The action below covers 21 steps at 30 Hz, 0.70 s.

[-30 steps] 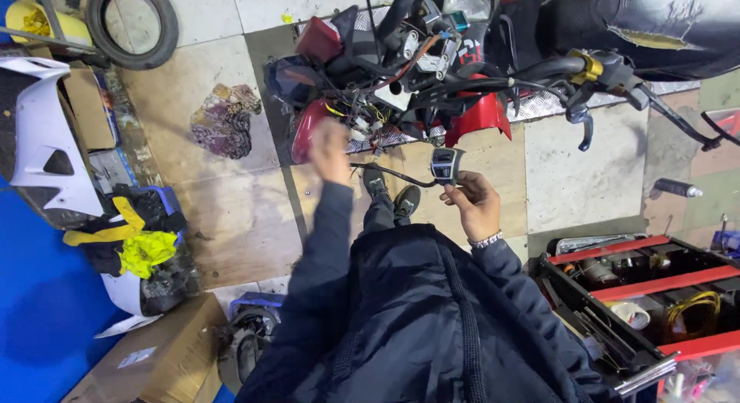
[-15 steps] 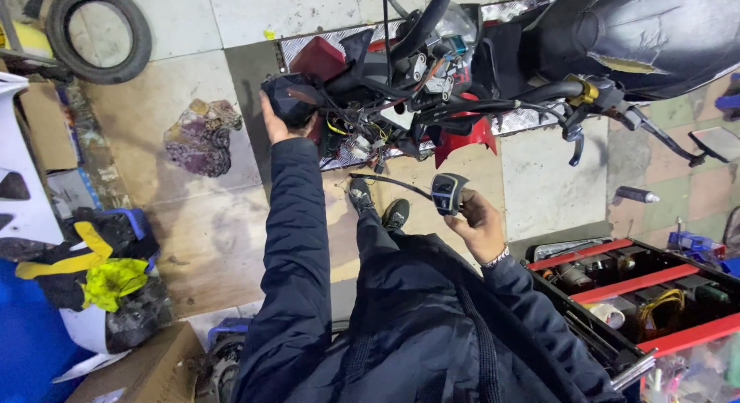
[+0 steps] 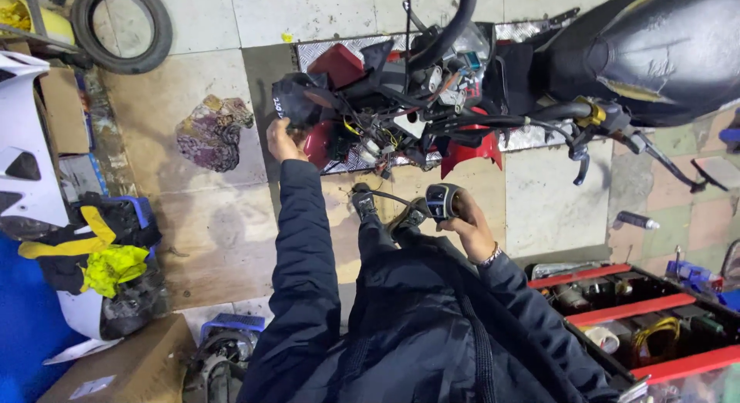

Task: The person works on the exposed wiring of a motorcycle, connecting various wire harnesses and connectors. They then attach a digital display unit to the handlebars and use a multimeter to test the electrical connections.

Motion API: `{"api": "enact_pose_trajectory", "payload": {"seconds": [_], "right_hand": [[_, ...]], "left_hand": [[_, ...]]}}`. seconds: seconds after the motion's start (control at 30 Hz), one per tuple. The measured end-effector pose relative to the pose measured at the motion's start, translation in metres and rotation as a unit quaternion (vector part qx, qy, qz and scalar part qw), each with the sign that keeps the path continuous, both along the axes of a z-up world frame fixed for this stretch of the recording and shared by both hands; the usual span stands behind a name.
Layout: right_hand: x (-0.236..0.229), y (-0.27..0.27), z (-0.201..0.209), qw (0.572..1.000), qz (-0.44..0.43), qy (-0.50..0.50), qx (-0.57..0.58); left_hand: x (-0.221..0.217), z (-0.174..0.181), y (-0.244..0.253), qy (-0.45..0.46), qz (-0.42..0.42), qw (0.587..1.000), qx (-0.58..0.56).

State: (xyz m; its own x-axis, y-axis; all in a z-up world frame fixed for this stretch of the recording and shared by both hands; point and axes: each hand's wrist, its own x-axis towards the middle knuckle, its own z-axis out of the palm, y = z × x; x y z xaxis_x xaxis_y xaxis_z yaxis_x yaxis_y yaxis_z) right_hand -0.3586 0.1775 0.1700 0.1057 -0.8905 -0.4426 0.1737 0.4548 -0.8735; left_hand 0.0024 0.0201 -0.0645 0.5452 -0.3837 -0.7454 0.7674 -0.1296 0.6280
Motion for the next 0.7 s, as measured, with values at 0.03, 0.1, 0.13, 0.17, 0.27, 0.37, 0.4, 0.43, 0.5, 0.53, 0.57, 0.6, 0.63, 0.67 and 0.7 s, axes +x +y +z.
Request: {"api": "enact_pose_trajectory", "payload": {"seconds": [0.03,0.1,0.13,0.17,0.27,0.37,0.4,0.43,0.5,0.53,0.57,0.6,0.63,0.67,0.7], "right_hand": [[-0.002,-0.002,-0.002,1.000,0.006,0.000,-0.001],[-0.003,-0.001,-0.007,1.000,0.006,0.010,-0.001],[0.000,-0.002,-0.004,1.000,0.011,0.009,0.001],[0.002,-0.003,-0.002,1.000,0.012,0.020,0.009],[0.007,-0.004,0.009,0.999,0.012,0.037,0.021],[0.009,-0.001,0.008,0.999,0.006,0.043,0.023],[0.008,0.000,0.006,0.999,0.003,0.044,0.023],[0.008,0.000,0.005,0.999,0.003,0.047,0.022],[0.009,0.001,0.002,0.999,0.006,0.048,0.026],[0.012,0.002,0.004,0.998,0.008,0.049,0.026],[0.016,0.001,0.005,0.998,0.008,0.050,0.026],[0.019,-0.001,0.007,0.998,0.008,0.051,0.025],[0.022,-0.001,0.008,0.998,0.010,0.052,0.024],[0.025,-0.002,0.008,0.998,0.012,0.050,0.028],[0.027,-0.001,0.009,0.998,0.013,0.048,0.034]], "left_hand": [[0.003,-0.008,-0.001,0.000,0.006,1.000,-0.001],[0.012,-0.024,0.001,0.030,-0.012,0.999,-0.002],[0.012,0.004,-0.003,0.028,-0.007,1.000,0.000],[0.008,0.032,-0.008,0.073,0.032,0.997,-0.022],[0.013,0.023,-0.024,0.127,0.070,0.988,-0.046],[0.020,-0.007,-0.027,0.122,0.067,0.989,-0.058],[0.021,-0.013,-0.028,0.110,0.068,0.989,-0.069],[0.024,-0.030,-0.030,0.112,0.069,0.989,-0.069],[0.034,-0.064,-0.032,0.126,0.057,0.985,0.104],[0.032,-0.059,-0.026,0.127,0.059,0.985,0.104],[0.030,-0.053,-0.023,0.133,0.054,0.986,0.086],[0.028,-0.047,-0.019,0.139,0.049,0.987,0.068],[0.026,-0.041,-0.020,0.140,0.051,0.987,0.067],[0.023,-0.036,-0.021,0.148,0.040,0.987,0.042],[0.019,-0.031,-0.021,0.157,0.028,0.987,0.018]]}}
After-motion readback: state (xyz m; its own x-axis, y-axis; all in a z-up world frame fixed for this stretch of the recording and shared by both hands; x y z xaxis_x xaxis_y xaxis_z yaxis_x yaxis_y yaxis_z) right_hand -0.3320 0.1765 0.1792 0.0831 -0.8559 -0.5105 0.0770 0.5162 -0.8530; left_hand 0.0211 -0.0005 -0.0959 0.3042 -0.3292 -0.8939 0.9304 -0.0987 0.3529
